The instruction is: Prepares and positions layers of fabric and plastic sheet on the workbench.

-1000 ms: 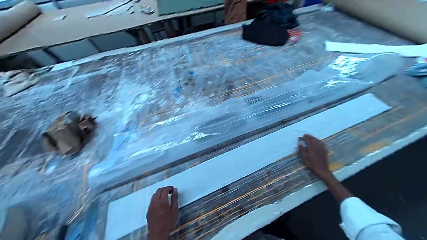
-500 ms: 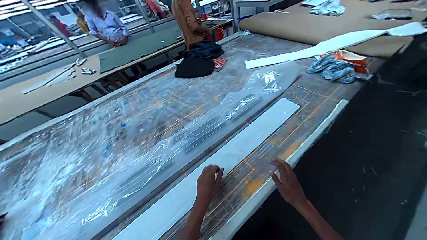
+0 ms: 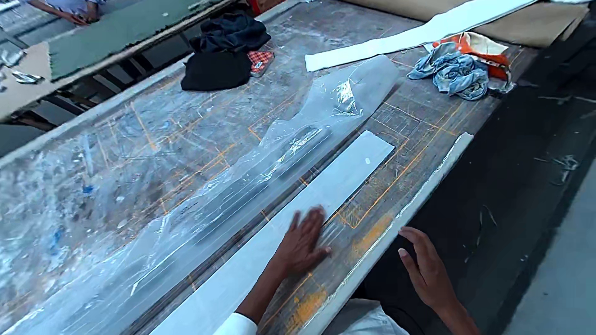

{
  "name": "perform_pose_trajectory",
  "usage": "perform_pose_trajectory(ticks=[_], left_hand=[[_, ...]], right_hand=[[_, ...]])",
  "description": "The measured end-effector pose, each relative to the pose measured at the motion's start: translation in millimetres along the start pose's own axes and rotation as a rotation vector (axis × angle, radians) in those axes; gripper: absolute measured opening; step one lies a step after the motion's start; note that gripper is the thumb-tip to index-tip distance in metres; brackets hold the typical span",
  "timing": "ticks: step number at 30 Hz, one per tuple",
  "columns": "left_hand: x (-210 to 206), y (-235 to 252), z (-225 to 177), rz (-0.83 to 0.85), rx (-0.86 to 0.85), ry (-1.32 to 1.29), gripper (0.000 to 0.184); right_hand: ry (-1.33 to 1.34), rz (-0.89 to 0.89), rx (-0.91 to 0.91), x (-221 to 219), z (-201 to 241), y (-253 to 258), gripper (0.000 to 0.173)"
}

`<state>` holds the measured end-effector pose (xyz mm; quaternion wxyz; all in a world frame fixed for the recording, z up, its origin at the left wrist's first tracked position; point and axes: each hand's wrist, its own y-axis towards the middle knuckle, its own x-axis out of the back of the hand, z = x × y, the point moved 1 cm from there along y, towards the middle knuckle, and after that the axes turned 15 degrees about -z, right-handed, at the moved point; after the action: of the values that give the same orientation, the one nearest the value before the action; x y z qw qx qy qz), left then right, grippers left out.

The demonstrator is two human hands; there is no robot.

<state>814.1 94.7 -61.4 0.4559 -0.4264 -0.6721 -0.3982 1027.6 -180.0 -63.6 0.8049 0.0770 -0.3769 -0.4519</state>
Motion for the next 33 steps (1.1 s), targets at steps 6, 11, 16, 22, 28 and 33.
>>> perform_pose_trajectory(ticks=[6,11,16,22,28,33], left_hand=[[-15.6,80.7,-3.0,-0.214,0.089,-0.015,0.091],[-27.4,95.7,-4.4,-0.147,0.165,0.006,0.088],[-31.5,105.0,-15.9,-0.201,0.304,0.050,0.084],[-44.8,148.5,-51.8,-0.248,0.635,0.156,0.082],[-49.3,201.8,-75.2,-0.268,0.703,0.170,0.080],[-43.5,255.1,-90.7,-0.312,0.860,0.083,0.059]], right_hand=[[-0.056,0.149,0.060,-0.4,-19.9,68.4,0.056],[-0.045,0.265,0.171,-25.4,-31.0,139.0,0.055],[-0.120,0.422,0.396,-79.5,-50.1,215.6,0.054],[-0.231,0.611,0.558,-108.3,-119.7,286.8,0.059],[-0.122,0.609,0.571,-114.9,-151.5,317.9,0.060],[-0.080,0.617,0.530,-123.0,-151.9,330.2,0.059]])
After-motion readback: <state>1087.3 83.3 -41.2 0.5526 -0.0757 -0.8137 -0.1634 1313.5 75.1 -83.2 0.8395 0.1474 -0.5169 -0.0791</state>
